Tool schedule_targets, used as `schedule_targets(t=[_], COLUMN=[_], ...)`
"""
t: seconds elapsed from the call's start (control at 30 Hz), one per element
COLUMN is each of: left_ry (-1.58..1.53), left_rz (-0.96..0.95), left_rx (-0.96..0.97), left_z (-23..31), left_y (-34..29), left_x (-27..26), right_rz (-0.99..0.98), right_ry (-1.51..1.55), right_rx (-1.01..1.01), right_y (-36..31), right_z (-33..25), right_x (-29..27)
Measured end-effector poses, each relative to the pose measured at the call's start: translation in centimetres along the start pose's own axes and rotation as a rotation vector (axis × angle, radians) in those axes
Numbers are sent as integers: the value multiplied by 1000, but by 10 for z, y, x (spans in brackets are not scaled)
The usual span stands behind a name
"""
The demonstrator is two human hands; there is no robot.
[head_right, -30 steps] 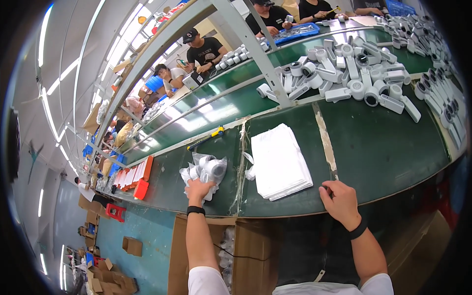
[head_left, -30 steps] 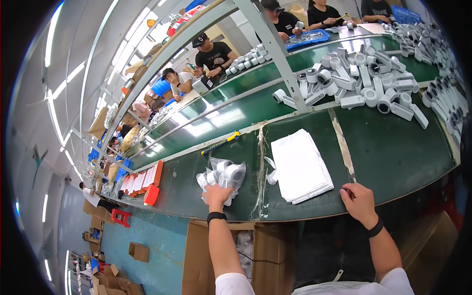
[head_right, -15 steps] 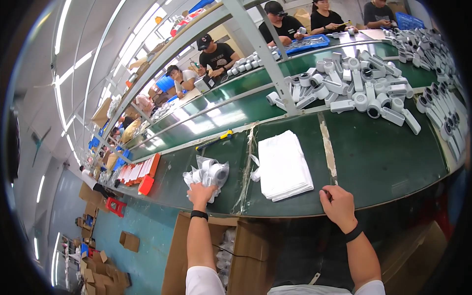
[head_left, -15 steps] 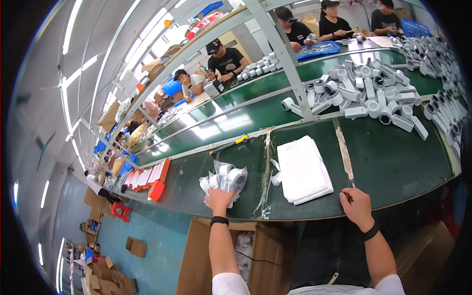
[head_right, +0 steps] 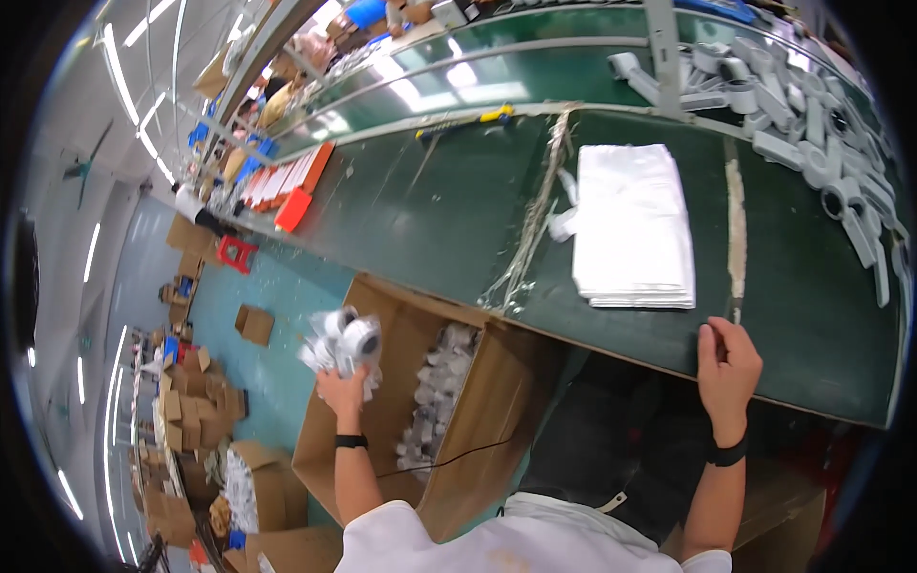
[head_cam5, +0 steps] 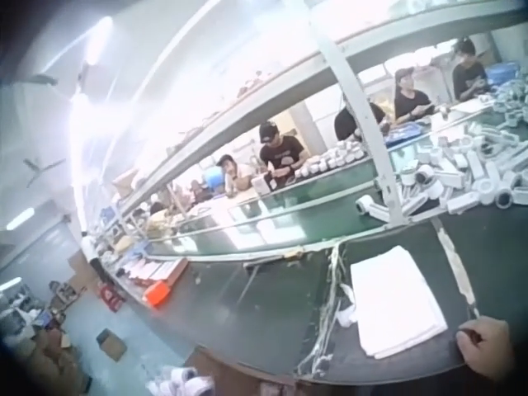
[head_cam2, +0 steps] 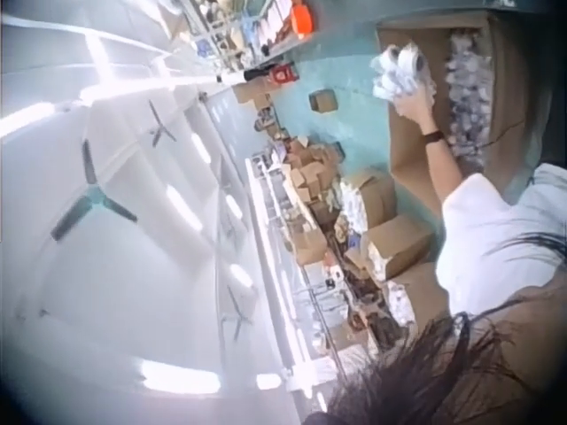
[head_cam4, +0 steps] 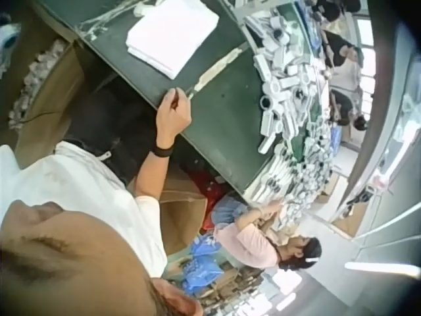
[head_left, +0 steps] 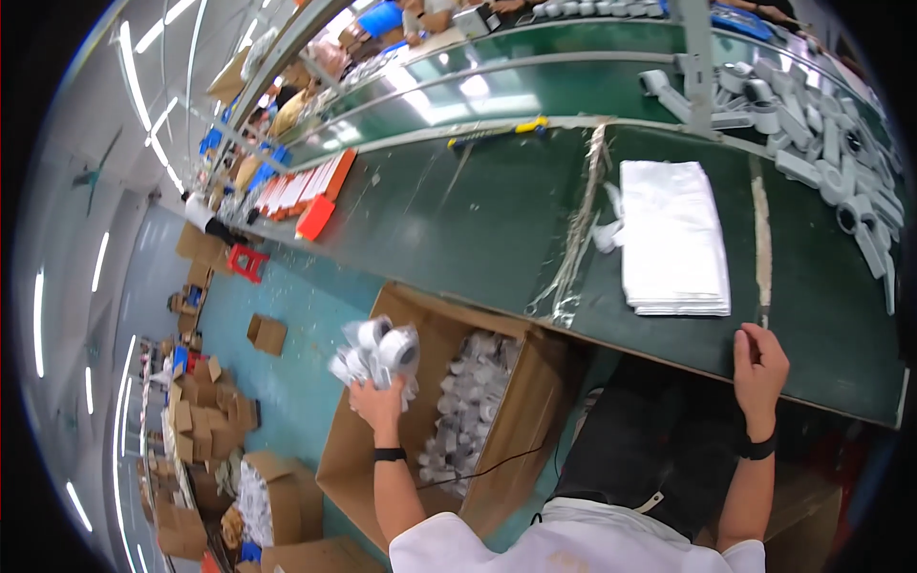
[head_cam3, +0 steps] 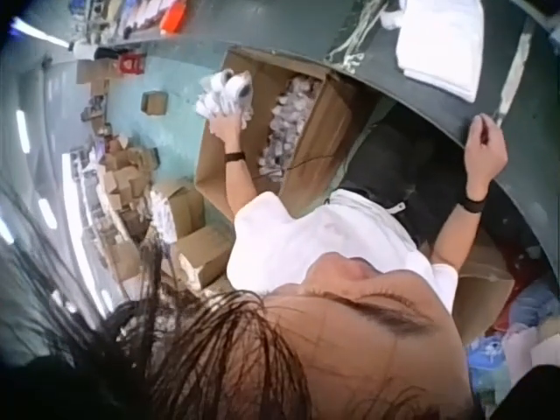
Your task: The person picks up a white fan, slides it into a clear plastic bag, and places the bagged fan into a cardboard box, repeating the process for several more fans.
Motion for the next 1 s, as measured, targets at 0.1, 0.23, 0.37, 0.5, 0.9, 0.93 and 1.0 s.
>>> schedule_targets(t=[0.1, 0.23, 0.37, 0.5, 0.9, 0.93, 1.0], left_ry=[141, 240, 323, 398, 444, 456, 405], left_rz=[-176, -534, -763, -878, -904, -876, -843], left_rx=[-250, -465, -430, -399, -381, -364, -378], left_z=[-83, -131, -152, -162, -199, -211, -223], left_y=[-58, -133, -182, -213, -226, -228, -228], left_x=[42, 80, 114, 131, 183, 193, 207], right_rz=[-13, -22, -32, 6, 47, 53, 61], right_ry=[-24, -40, -97, -162, -206, -204, -226], right_rx=[-26, -8, 35, 31, 15, 18, 12], right_y=[-2, -7, -6, -5, 2, 3, 6], right_z=[5, 13, 36, 49, 72, 72, 73], right_x=[7, 12, 10, 9, 6, 6, 5])
Point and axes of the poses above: each hand's wrist, its own y-axis towards the middle knuckle, its own x-axis out of the palm, z = x × y, the point moved 7 cm from there along y, towards the middle knuckle, and after that the axes turned 11 degrees about z, right-handed, at the moved point
